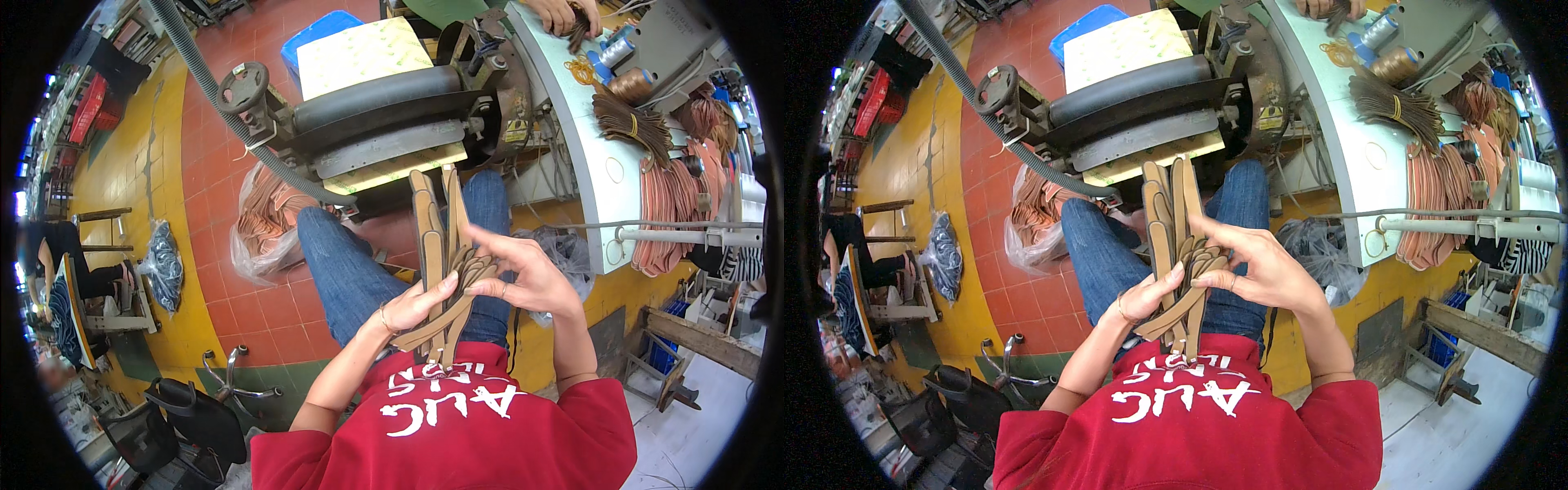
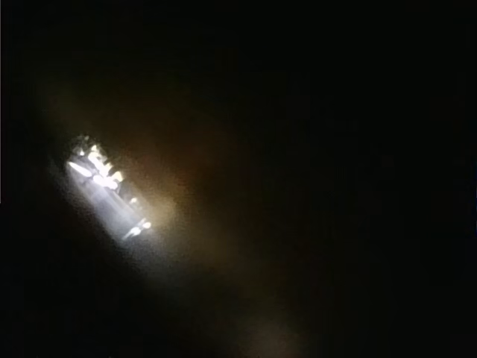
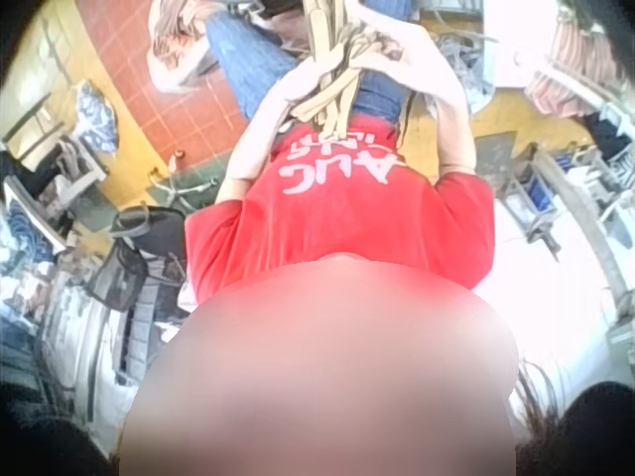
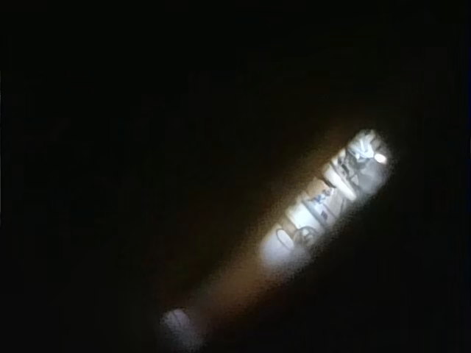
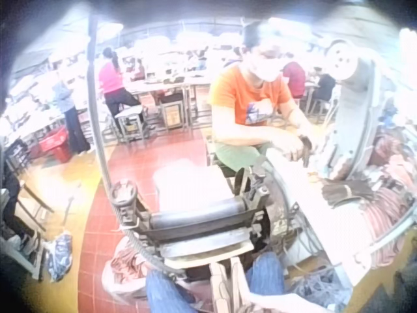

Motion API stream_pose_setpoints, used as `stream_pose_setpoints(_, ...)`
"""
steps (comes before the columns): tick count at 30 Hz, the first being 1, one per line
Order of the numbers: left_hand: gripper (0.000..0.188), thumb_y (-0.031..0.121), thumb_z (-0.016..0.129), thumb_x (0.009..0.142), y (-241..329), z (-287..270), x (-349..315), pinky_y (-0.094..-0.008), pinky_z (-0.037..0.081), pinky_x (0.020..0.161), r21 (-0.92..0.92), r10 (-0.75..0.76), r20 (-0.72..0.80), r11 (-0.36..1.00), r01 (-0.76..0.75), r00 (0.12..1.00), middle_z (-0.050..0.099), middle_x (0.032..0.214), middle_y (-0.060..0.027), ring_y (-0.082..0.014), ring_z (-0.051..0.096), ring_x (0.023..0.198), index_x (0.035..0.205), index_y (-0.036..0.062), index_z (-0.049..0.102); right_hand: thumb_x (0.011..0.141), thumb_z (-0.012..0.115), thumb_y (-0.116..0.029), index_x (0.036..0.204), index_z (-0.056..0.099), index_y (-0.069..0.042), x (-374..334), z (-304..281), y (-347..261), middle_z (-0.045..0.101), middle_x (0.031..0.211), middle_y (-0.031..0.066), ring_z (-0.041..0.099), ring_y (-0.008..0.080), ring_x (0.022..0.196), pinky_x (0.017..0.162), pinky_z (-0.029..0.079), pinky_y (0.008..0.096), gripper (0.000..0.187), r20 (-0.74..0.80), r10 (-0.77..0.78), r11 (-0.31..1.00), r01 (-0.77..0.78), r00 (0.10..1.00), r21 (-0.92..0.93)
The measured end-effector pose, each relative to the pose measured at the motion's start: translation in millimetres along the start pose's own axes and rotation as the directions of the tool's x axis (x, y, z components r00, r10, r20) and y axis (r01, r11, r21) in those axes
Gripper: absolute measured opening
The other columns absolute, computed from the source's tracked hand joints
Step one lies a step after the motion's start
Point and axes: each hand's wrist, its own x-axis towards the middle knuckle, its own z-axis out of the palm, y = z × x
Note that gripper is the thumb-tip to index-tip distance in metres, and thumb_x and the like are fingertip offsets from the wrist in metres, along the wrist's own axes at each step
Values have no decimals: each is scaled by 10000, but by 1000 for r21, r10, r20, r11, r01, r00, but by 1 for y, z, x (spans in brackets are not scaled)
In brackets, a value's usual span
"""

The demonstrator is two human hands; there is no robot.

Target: The person sits at a bench and uses a belt sander to smooth the edges of small brown leather strips and larger pinkish leather pieces. They handle the items one at a time, feeding them through the sander and stacking the finished pieces on the table.

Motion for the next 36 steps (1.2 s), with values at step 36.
stream_pose_setpoints(36,612,355,384,969,11,5,-1,-317,360,1018,-277,254,-96,922,-271,962,386,1405,-130,-167,461,1174,1439,4,210,748,745,-115,1014,641,-23,-14,3,-7,628,1013,79,640,181,905,697,572,283,300,35,-173,985,173,984,-8)
